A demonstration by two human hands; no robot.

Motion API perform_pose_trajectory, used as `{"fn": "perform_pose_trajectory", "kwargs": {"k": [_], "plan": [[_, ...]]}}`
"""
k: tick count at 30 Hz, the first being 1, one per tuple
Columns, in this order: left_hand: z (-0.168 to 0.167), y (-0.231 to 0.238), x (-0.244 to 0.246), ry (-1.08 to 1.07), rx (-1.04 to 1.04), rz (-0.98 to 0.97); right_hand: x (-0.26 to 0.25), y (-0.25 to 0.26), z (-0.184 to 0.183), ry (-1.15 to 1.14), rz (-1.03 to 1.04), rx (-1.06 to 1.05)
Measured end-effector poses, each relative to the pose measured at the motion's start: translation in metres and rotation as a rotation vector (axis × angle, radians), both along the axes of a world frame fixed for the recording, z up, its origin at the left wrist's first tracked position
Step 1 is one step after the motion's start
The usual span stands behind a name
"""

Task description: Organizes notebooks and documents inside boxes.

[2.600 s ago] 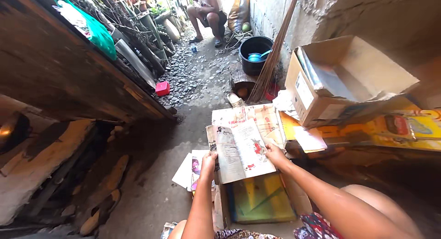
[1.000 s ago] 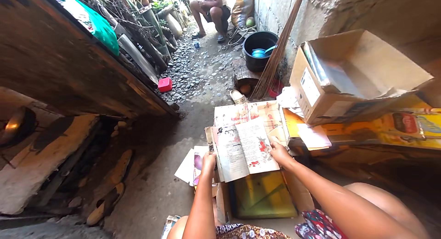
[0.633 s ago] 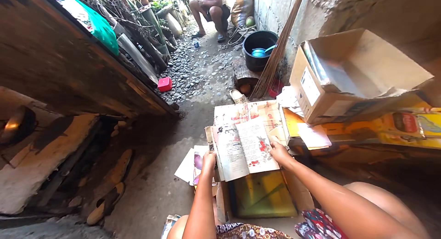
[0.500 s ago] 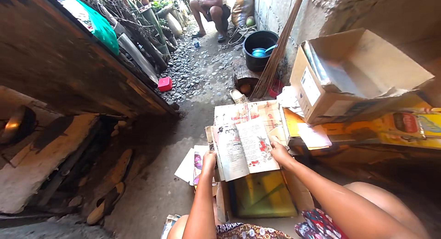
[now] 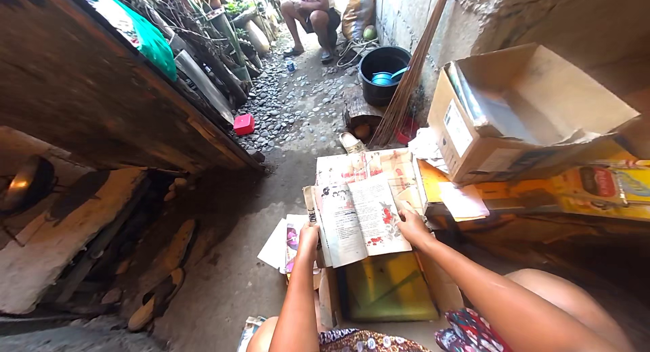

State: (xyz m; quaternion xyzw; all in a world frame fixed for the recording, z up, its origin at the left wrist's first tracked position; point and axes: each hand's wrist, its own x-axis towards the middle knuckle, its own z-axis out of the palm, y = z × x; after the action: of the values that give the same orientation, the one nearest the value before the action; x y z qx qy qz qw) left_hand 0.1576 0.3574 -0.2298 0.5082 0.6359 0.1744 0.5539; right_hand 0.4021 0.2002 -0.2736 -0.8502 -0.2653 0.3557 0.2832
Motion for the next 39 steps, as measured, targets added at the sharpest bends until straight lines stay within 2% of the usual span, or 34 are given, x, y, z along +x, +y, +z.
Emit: {"fn": "perform_pose_trajectory", "kwargs": {"k": [4, 9, 13, 17, 27, 39], "plan": [[-0.006, 0.003, -0.002, -0.127, -0.073, 0.034, -0.011, -0.002, 0.017, -0.095, 0.054, 0.057], [-0.003, -0.003, 0.005, -0.349, -0.184, 0.008, -0.027, -0.003, 0.031, 0.002, 0.126, 0.171], [-0.006, -0.015, 0.017, -0.422, -0.213, -0.084, -0.029, -0.002, 0.033, 0.013, 0.118, 0.178], [-0.013, -0.02, 0.026, -0.438, -0.192, -0.118, -0.019, -0.001, 0.028, 0.052, 0.074, 0.194], [-0.011, -0.016, 0.029, -0.311, -0.154, -0.018, -0.006, -0.006, 0.008, 0.143, 0.007, 0.201], [-0.002, -0.007, 0.014, -0.254, -0.129, 0.018, -0.001, -0.004, 0.004, 0.121, 0.03, 0.063]]}}
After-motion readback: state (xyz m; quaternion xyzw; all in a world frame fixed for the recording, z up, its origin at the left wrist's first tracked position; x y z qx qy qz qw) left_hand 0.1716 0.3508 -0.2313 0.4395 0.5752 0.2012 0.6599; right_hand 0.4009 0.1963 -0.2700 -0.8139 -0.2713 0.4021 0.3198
